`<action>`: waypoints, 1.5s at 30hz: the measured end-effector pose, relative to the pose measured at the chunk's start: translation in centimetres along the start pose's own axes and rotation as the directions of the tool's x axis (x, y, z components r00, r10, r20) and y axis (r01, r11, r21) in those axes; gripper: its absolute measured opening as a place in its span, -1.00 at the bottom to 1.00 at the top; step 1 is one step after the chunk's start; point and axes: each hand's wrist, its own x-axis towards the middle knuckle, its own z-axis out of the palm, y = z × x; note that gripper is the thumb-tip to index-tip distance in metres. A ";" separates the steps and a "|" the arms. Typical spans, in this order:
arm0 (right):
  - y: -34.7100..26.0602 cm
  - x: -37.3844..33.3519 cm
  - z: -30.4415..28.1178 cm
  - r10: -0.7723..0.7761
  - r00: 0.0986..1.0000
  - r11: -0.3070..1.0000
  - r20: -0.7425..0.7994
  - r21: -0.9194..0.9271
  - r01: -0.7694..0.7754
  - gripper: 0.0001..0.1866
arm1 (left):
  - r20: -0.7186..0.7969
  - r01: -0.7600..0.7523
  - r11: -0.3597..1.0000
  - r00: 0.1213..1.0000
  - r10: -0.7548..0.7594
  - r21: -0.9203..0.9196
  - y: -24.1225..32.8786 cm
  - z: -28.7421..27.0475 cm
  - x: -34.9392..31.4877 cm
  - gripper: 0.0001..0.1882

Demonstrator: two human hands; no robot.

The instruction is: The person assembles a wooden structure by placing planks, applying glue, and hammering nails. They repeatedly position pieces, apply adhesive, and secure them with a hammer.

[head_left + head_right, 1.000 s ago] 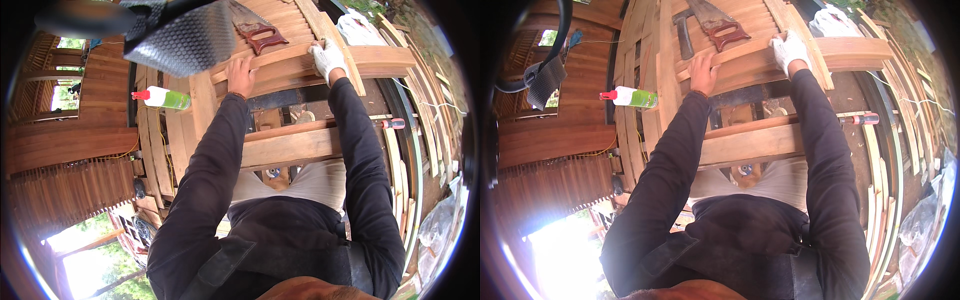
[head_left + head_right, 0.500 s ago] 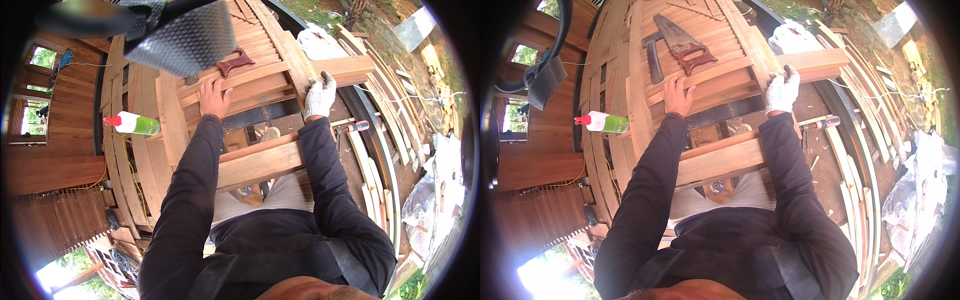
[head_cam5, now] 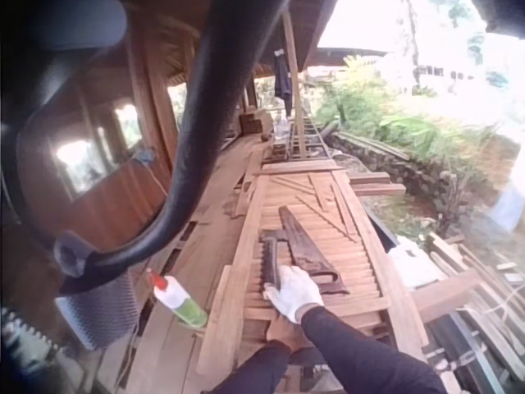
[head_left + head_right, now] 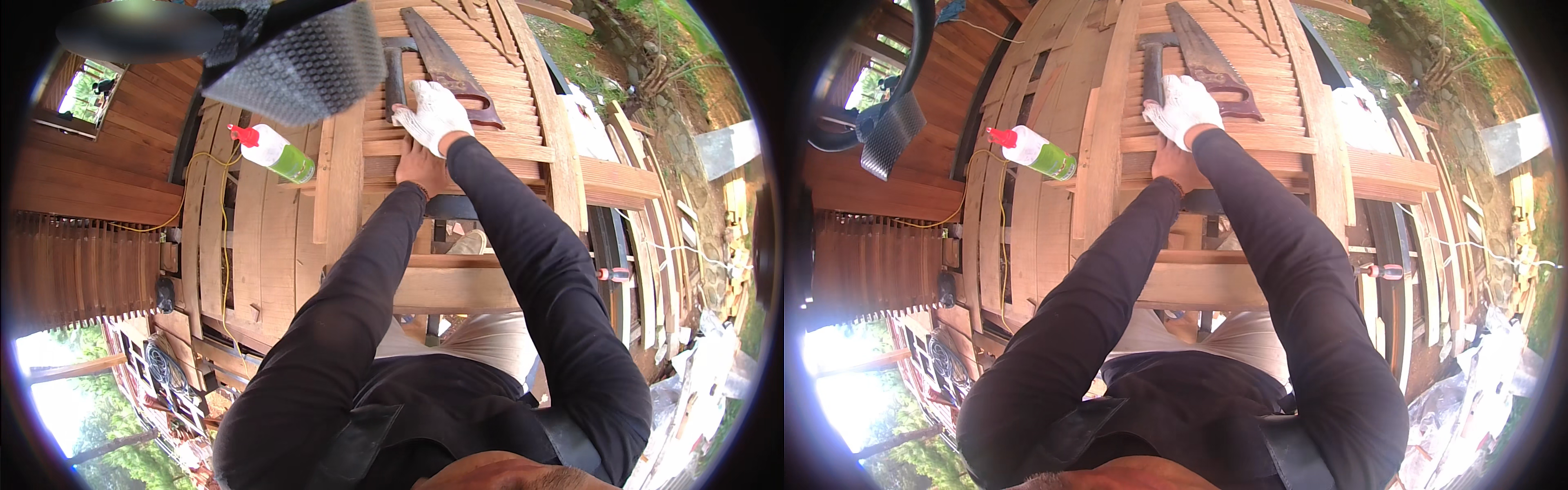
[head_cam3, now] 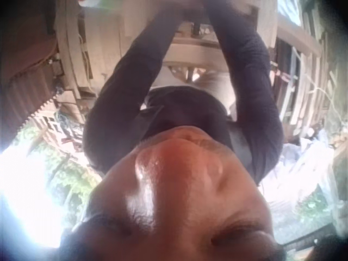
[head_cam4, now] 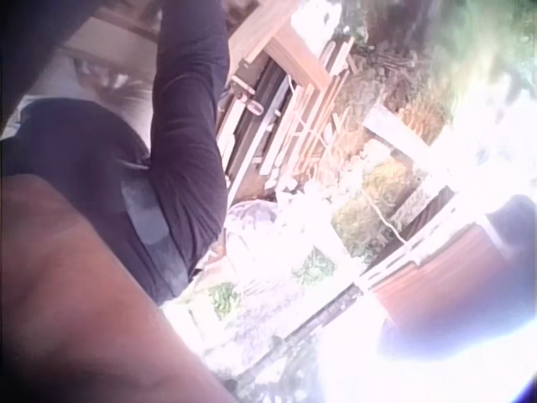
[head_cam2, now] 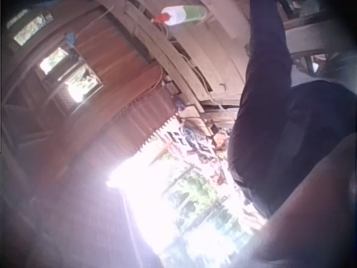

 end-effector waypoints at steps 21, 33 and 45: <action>1.4 -17.9 -10.5 0.207 0.974 0.685 0.098 0.696 -0.215 -0.21 | -0.074 -0.028 1.000 0.997 0.029 0.008 -0.3 2.2 0.8 -0.17; 7.3 -31.5 -16.2 0.670 0.694 0.206 0.264 0.832 -0.515 -0.02 | -0.458 -0.152 0.984 0.884 0.094 -0.093 -1.4 3.0 0.9 -0.43; 12.2 -27.8 -17.8 0.563 0.734 0.159 0.379 0.822 -0.546 -0.20 | -0.488 -0.191 0.966 0.869 0.082 -0.177 -0.3 1.5 0.3 -0.50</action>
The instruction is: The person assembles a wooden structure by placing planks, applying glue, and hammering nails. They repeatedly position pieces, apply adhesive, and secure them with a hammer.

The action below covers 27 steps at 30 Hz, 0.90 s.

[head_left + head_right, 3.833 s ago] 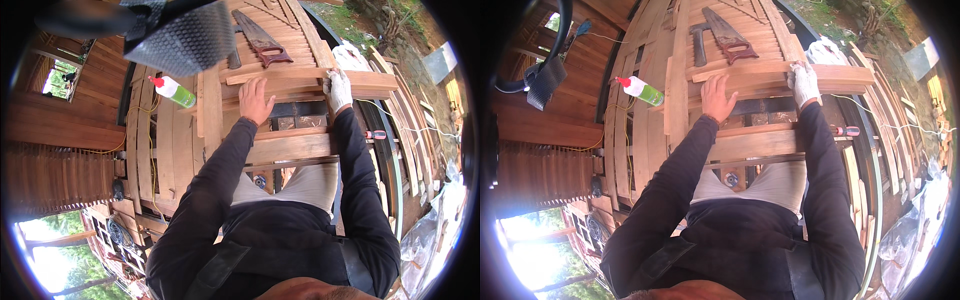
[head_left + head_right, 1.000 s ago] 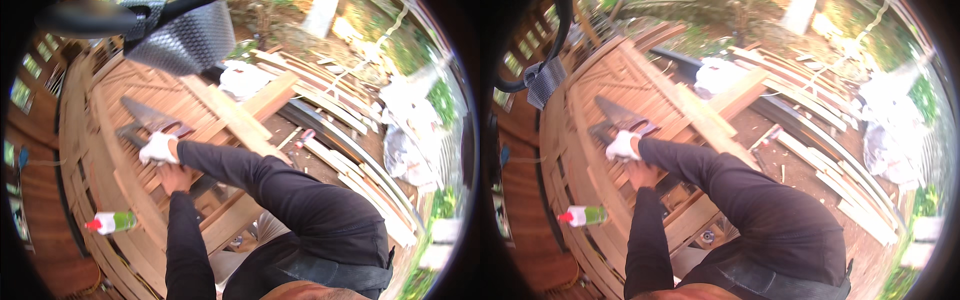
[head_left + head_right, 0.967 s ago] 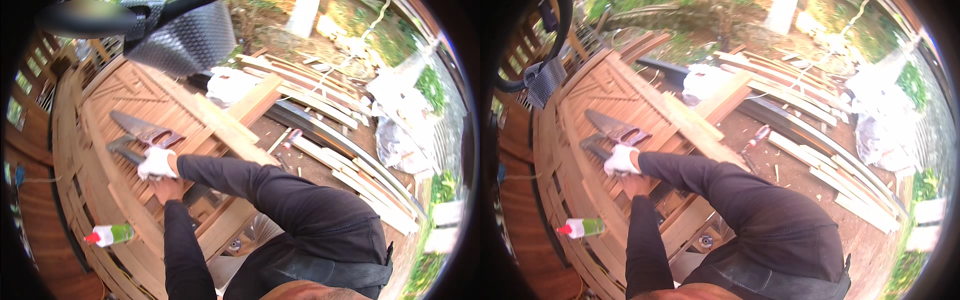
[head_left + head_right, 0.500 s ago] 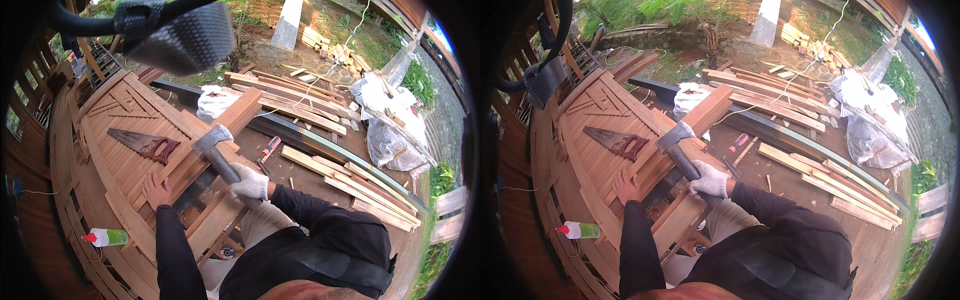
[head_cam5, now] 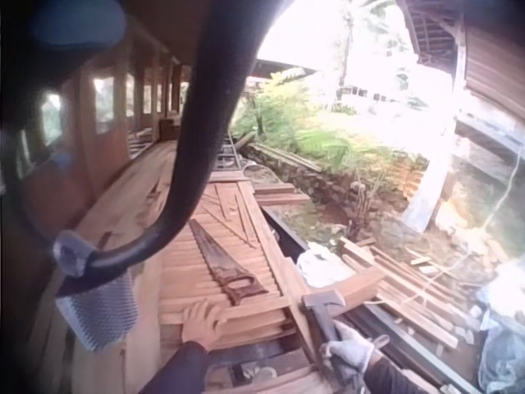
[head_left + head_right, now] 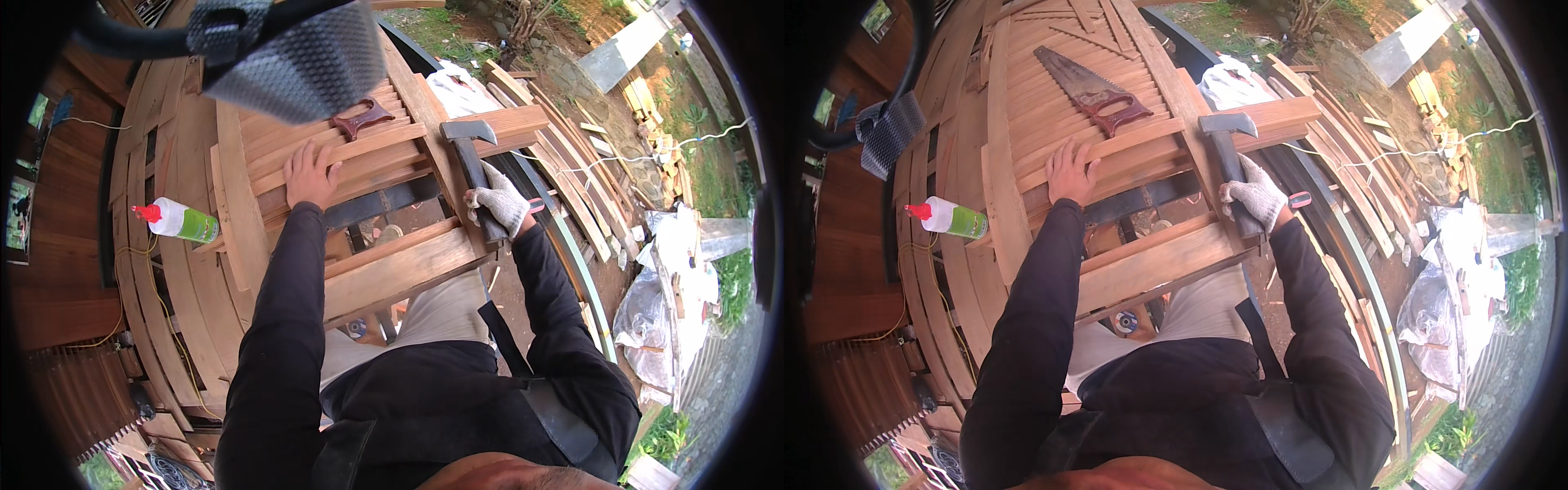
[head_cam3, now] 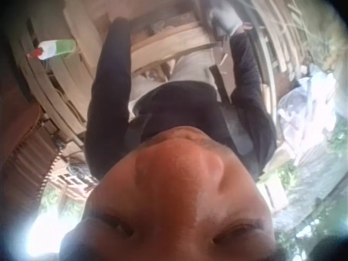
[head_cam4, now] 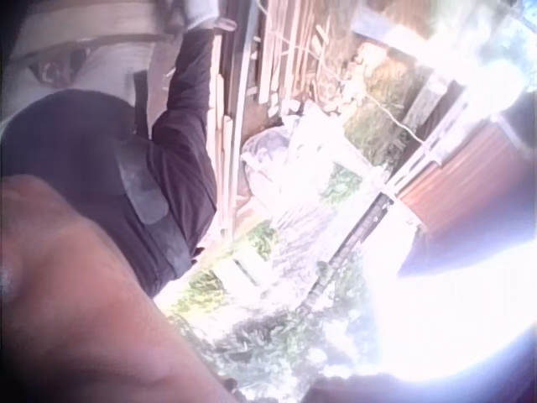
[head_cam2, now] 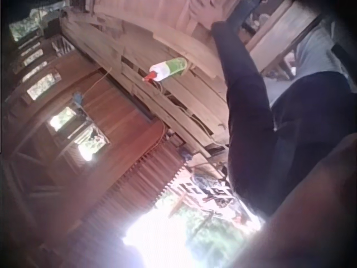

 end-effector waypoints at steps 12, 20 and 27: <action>0.8 2.7 0.2 -0.039 0.999 0.985 0.032 -0.170 0.043 -0.20 | 0.023 0.042 0.999 0.999 -0.041 -0.009 0.1 -0.1 0.0 -0.53; 0.7 2.8 0.7 -0.069 0.998 0.991 -0.003 -0.117 0.068 -0.25 | 0.028 0.064 0.998 0.998 -0.064 -0.005 0.4 -0.1 0.0 -0.51; 0.9 3.0 0.4 -0.100 0.995 0.979 -0.005 -0.180 0.098 -0.23 | 0.019 0.055 0.998 0.998 -0.055 -0.013 0.5 -0.1 0.1 -0.54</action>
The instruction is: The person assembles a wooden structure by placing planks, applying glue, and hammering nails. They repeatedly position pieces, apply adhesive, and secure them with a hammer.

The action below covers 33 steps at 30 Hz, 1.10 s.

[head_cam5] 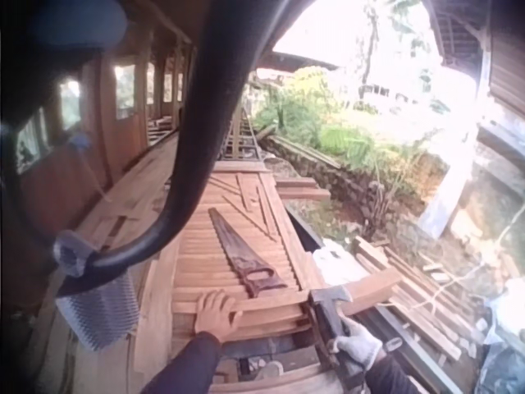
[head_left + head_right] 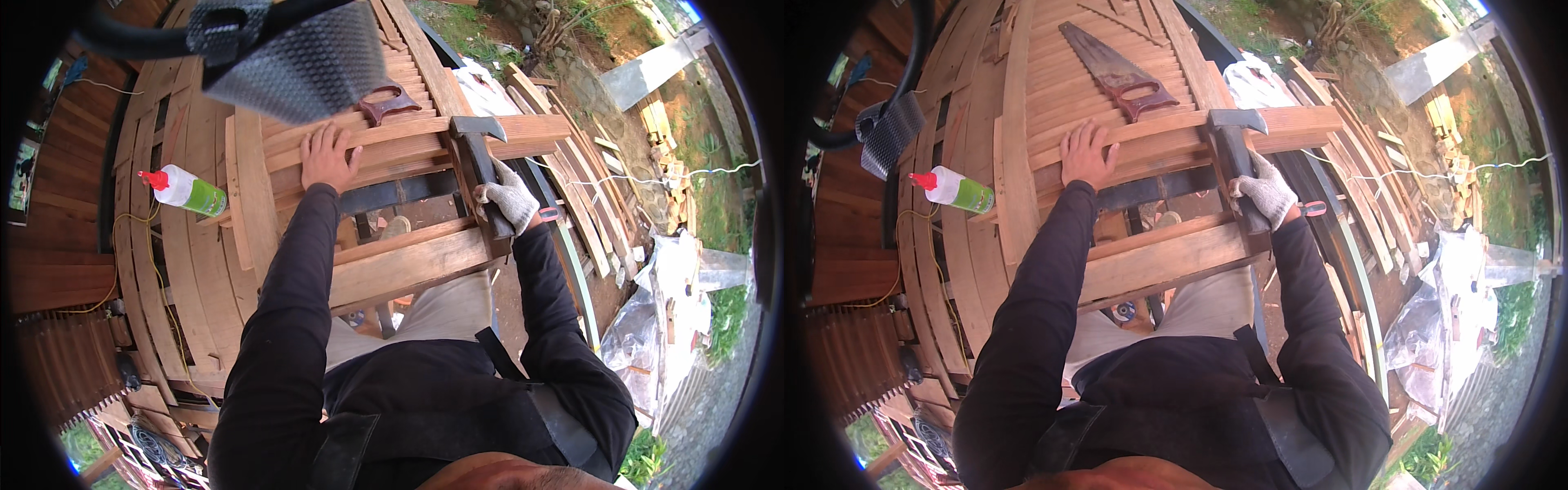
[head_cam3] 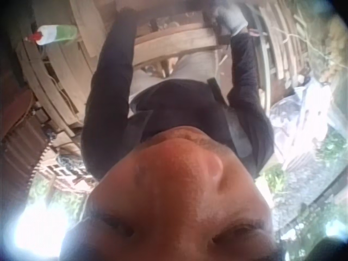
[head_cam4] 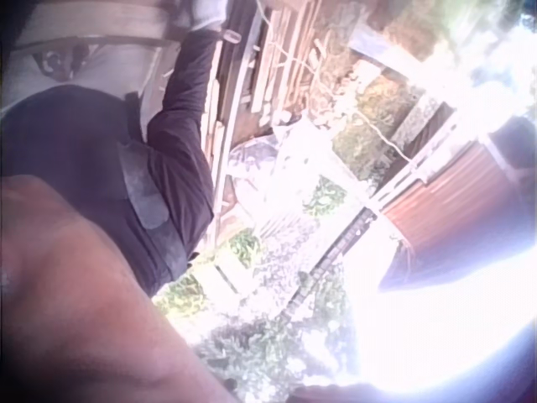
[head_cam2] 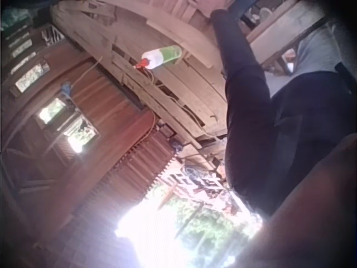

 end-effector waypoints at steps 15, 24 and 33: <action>-1.0 4.2 3.0 -0.318 0.948 0.885 -0.004 -0.359 0.296 -0.09 | 0.004 0.037 0.999 0.999 -0.037 0.017 -0.1 0.6 -0.4 -0.36; -7.0 18.1 22.5 -0.162 0.917 0.986 0.365 0.105 0.133 -0.65 | 0.220 0.061 0.990 0.972 -0.088 0.125 0.7 -0.4 0.2 -0.24; -7.2 24.5 30.2 -0.253 0.939 0.807 0.235 -0.484 0.338 -0.35 | 0.183 -0.076 0.989 0.982 0.052 0.129 -0.9 1.5 -1.0 -0.31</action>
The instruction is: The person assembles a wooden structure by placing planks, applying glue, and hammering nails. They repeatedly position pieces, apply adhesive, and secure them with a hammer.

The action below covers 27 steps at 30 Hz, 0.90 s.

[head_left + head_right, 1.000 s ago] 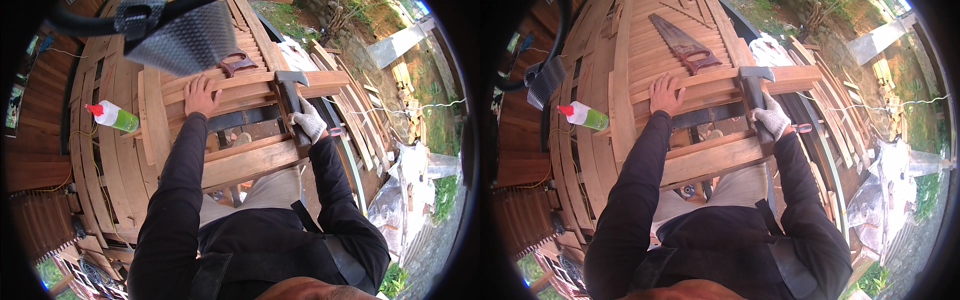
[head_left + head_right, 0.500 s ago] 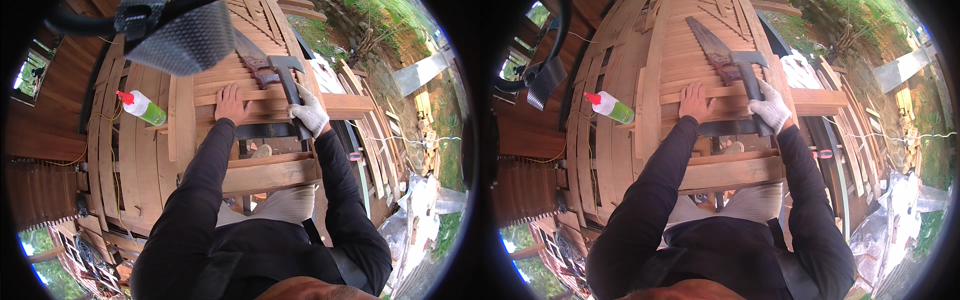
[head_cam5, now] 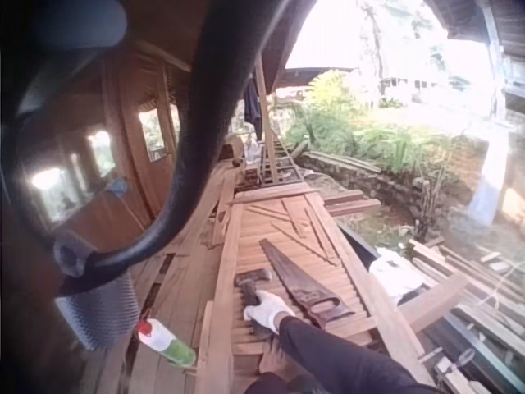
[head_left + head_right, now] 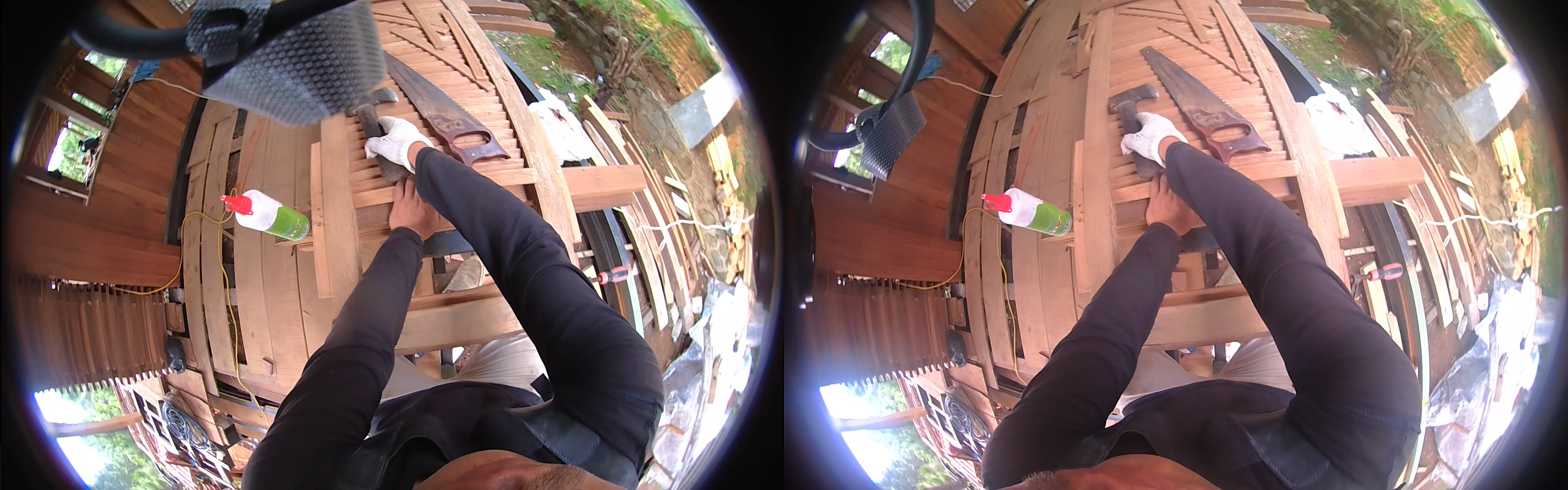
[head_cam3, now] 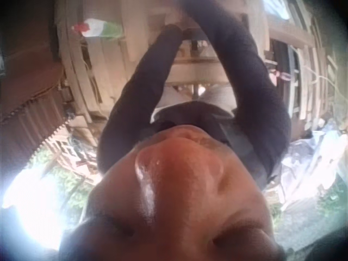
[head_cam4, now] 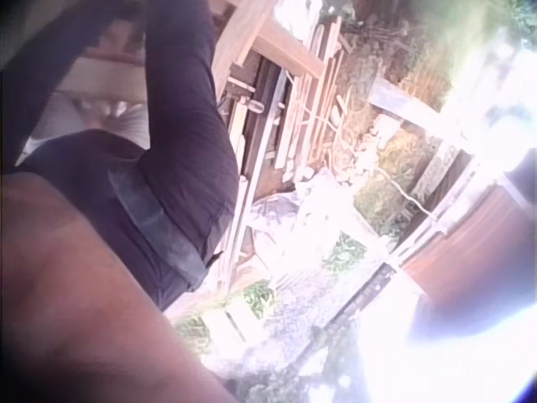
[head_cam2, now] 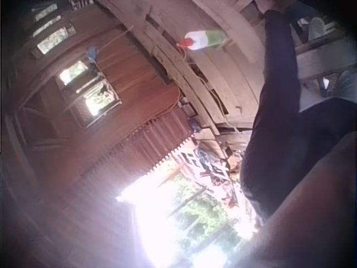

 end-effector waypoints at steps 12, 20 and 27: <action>6.8 -8.9 -10.1 -0.264 0.950 0.767 -0.170 -0.634 0.100 -0.47 | -0.233 -0.060 0.982 0.972 0.018 -0.177 0.3 -0.7 0.7 -0.46; 6.5 -22.5 -20.7 -0.216 0.850 0.865 -0.480 0.310 0.395 -0.39 | -0.253 -0.096 0.959 0.967 0.027 -0.266 -0.4 -2.1 0.4 -0.44; 2.0 -37.2 -23.8 0.048 0.804 0.713 -0.593 0.584 0.388 -0.28 | -0.185 -0.127 0.959 0.979 0.081 -0.253 2.7 -1.5 2.4 -0.45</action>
